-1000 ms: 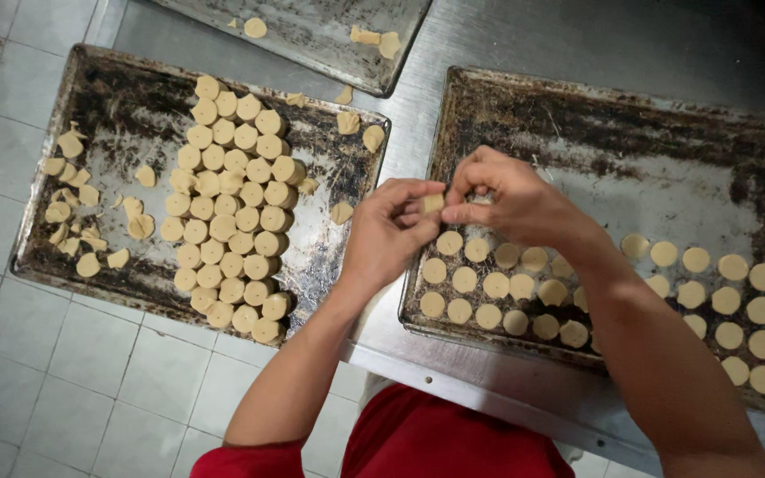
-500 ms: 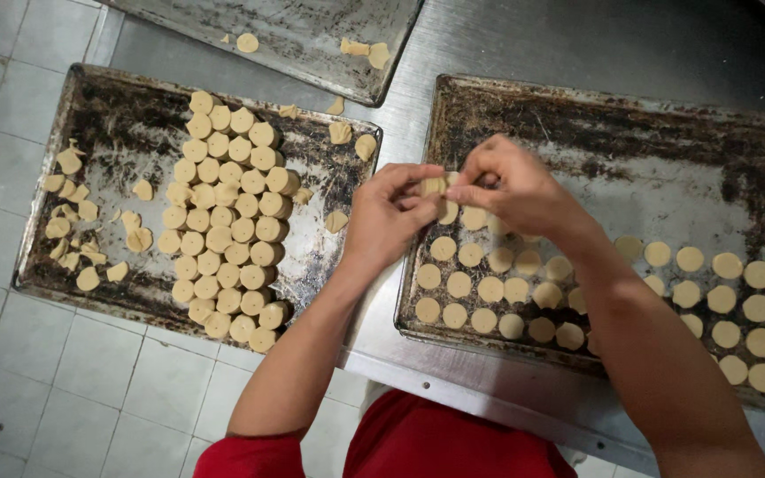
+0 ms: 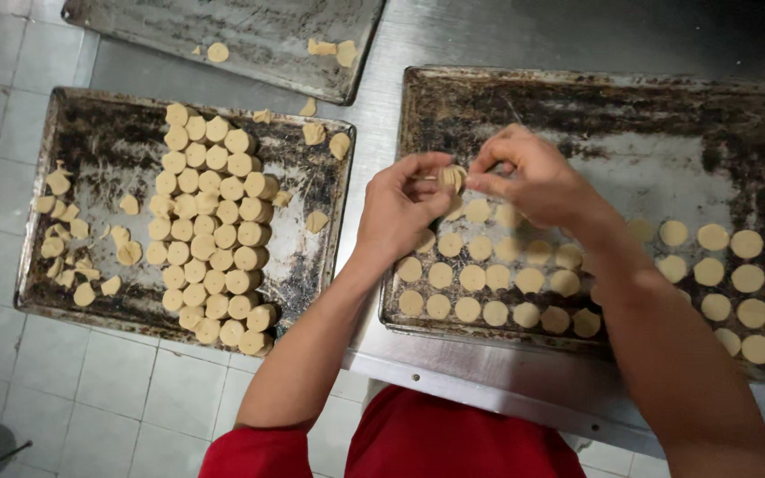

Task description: The person arranges small pre-cut circles of dough onto several metal baking trays by hand. The person picks up pieces of dough from a large pile on one tray and places them in neat rows on another tray.

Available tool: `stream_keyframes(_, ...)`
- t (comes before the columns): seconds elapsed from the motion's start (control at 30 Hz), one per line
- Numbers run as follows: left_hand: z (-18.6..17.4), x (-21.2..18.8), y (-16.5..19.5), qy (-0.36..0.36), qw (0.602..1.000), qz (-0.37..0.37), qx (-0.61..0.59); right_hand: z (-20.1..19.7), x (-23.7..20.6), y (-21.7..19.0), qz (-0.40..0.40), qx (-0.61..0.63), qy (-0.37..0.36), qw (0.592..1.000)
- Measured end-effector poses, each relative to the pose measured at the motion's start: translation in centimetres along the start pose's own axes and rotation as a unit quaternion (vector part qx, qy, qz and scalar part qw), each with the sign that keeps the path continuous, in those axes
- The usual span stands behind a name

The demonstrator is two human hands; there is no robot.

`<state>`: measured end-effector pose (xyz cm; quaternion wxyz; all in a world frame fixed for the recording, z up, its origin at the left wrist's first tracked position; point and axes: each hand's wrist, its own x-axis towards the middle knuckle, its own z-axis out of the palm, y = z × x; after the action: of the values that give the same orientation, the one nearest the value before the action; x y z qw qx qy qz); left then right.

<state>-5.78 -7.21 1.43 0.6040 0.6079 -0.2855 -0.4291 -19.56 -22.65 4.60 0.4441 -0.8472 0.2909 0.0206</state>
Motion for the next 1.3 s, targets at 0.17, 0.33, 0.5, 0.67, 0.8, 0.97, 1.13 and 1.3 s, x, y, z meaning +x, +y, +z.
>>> stream_keyframes(0.17,1.9,0.1,-0.4,0.021,1.0,0.001,-0.016,-0.8,-1.1,2.0,-0.092,0.017,0.017,0.995)
stream_keyframes(0.33,3.6,0.5,-1.0,0.004,1.0,0.008,0.023,-1.7,-2.2,3.9,-0.041,-0.008,0.028,0.999)
stream_keyframes(0.5,5.6,1.0,-1.3,-0.025,0.999,0.028,0.031,-3.0,-3.8,5.4,-0.058,-0.062,0.082,0.993)
stream_keyframes(0.67,7.8,1.1,-1.1,-0.031,0.999,-0.023,0.034,-4.0,-5.5,6.2,-0.061,0.084,0.043,0.994)
stream_keyframes(0.8,9.1,1.4,-0.9,-0.058,0.998,0.011,-0.009,-5.0,-6.6,6.9,0.023,-0.004,0.08,0.997)
stream_keyframes(0.97,10.9,1.7,-1.6,-0.082,0.995,0.022,0.06,-6.1,-8.0,7.5,-0.042,0.061,0.074,0.995)
stream_keyframes(1.13,13.0,2.4,-2.0,-0.083,0.996,0.016,0.041,-7.3,-9.4,8.3,0.081,-0.005,0.097,0.992)
stream_keyframes(1.3,15.4,1.8,-1.2,-0.095,0.958,0.167,0.213,-7.8,-10.7,11.1,0.015,0.024,0.097,0.995)
